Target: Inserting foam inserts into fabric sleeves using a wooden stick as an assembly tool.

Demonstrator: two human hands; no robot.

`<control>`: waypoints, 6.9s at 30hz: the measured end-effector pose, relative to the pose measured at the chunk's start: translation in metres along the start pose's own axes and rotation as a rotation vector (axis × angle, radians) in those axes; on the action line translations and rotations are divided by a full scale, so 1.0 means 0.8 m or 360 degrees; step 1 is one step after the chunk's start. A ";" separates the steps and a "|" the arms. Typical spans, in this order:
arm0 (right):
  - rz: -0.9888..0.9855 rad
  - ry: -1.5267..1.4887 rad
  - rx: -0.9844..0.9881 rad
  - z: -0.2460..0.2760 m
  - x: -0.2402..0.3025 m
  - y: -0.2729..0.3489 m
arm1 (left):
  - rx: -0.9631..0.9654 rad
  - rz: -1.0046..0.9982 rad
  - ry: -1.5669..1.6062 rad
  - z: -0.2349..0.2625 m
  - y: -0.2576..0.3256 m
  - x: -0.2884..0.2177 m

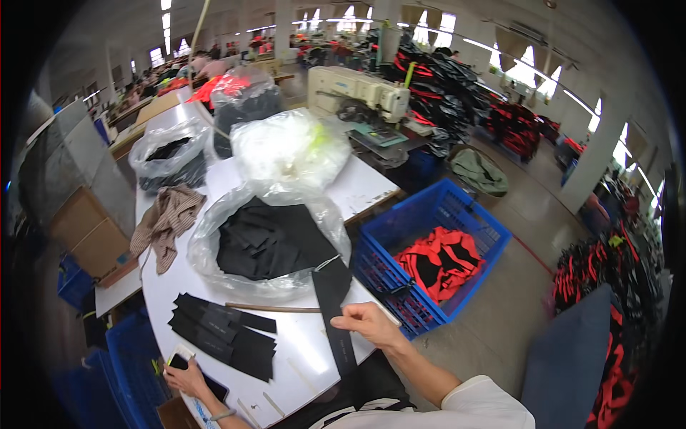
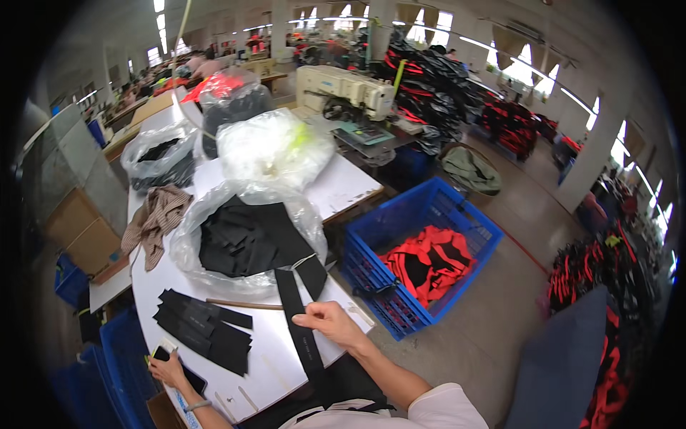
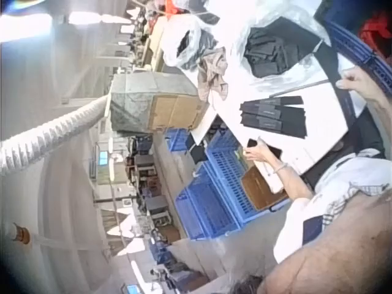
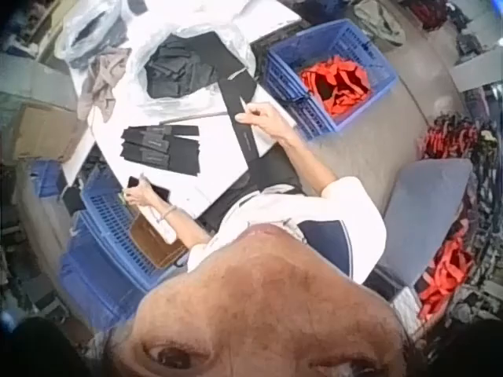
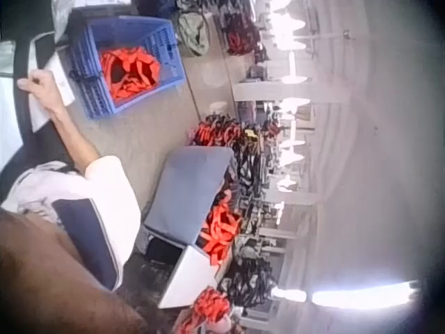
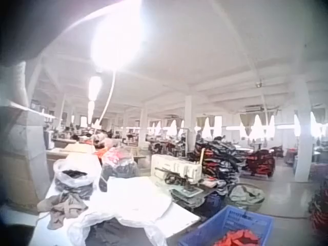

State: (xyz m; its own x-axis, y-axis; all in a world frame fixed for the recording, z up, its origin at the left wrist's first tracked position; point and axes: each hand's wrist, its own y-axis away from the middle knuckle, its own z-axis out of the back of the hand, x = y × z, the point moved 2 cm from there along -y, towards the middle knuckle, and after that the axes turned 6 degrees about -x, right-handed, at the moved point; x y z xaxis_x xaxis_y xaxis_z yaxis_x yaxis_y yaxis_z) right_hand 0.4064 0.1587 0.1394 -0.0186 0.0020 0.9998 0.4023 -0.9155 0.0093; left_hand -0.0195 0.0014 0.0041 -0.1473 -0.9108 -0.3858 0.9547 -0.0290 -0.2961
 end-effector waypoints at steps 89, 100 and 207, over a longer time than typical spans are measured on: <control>0.1149 0.1638 -0.0754 -0.049 -0.059 -0.227 | -0.0070 -0.0682 0.0745 0.009 0.144 -0.131; 0.0739 0.1657 -0.0469 -0.049 -0.094 -0.265 | 0.0364 -0.1394 0.1638 0.078 0.205 -0.252; 0.0153 0.2033 -0.0725 0.082 -0.015 -0.310 | 0.1136 -0.2285 0.0762 -0.048 0.270 -0.461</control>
State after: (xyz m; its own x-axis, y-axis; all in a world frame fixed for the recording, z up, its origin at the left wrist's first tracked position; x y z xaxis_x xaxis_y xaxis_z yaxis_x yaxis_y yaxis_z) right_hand 0.3665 0.4122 0.1259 -0.9359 -0.2120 0.2813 0.1191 -0.9420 -0.3138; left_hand 0.2309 0.3471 0.0490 -0.8787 0.2151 -0.4262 -0.1176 -0.9628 -0.2433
